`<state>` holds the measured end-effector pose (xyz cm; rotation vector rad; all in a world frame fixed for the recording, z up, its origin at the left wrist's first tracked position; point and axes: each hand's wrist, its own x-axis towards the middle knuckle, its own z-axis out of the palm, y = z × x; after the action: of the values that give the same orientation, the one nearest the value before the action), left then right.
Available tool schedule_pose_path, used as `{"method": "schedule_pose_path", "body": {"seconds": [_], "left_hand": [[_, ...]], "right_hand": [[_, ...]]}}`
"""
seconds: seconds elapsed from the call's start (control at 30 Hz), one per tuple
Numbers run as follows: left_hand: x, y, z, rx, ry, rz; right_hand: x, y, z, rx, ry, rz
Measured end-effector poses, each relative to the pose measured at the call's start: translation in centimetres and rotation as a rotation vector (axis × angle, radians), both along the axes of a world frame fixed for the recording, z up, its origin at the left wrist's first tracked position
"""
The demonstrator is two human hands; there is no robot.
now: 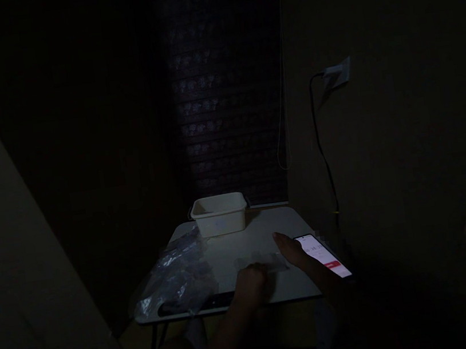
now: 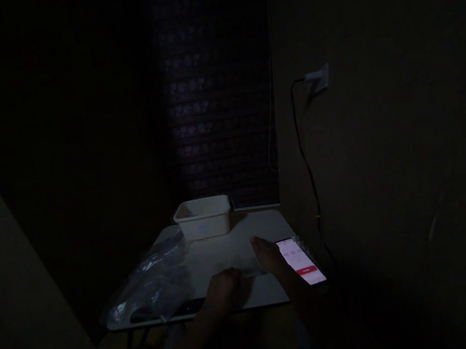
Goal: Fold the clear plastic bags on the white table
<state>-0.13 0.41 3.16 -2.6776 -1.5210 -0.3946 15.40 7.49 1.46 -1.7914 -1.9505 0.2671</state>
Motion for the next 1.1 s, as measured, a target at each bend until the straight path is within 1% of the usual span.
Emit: {"method": "schedule_pose_path", "body": {"seconds": [0.07,0.1,0.17,0.2,0.23,0.3,0.33,0.4,0.47,0.53,0.63,0.73,0.83,0.97,1.1], "left_hand": [[-0.7,0.4,0.7,-0.023,-0.239,0.038],[-1.1,0.8,1.1,-0.043,-0.401,0.038],[-2.1,1.6,1.7,-0.148,-0.739,0.036],[-2.6,2.0,2.0,-0.233,-0.906,0.044],[-3.0,2.4,2.1,-0.325,-1.064,0.056],[-3.8,3.2,2.3,-0.463,-1.301,0.098],[-4.0,3.4,2.2,-0.502,-1.386,0.119],[-4.4,3.8,2.1,-0.523,-1.502,0.148],[-4.6,3.9,1.8,-0.522,-1.578,0.158],[-4.8,3.8,1.7,-0.536,-1.629,0.173],[-5.1,3.7,1.5,-0.574,-1.657,0.190],[-5.3,3.4,1.4,-0.681,-1.588,0.156],[-5.1,3.2,1.2,-0.771,-1.543,0.123],[-4.5,3.2,1.0,-0.701,-1.592,0.136],[-4.4,3.5,0.9,-0.662,-1.553,0.159]], "right_hand": [[0.1,0.5,0.3,-0.053,0.262,0.003],[0.1,0.7,0.5,-0.107,0.425,0.001],[0.0,0.8,0.9,-0.235,0.731,0.017],[-0.2,0.7,1.1,-0.298,0.877,0.043],[-0.4,0.4,1.3,-0.352,1.010,0.086],[-0.9,-0.4,1.7,-0.458,1.220,0.222],[-1.2,-0.9,1.8,-0.528,1.293,0.293],[-1.6,-1.8,2.2,-0.669,1.395,0.413],[-2.0,-2.5,2.5,-0.760,1.460,0.487],[-2.1,-2.8,2.6,-0.792,1.485,0.519],[-2.0,-2.7,2.4,-0.754,1.471,0.516],[-1.9,-2.5,2.0,-0.698,1.467,0.504],[-1.8,-2.3,1.8,-0.684,1.486,0.497],[-1.7,-2.1,1.6,-0.710,1.478,0.443],[-1.7,-1.9,1.1,-0.673,1.407,0.417]]}}
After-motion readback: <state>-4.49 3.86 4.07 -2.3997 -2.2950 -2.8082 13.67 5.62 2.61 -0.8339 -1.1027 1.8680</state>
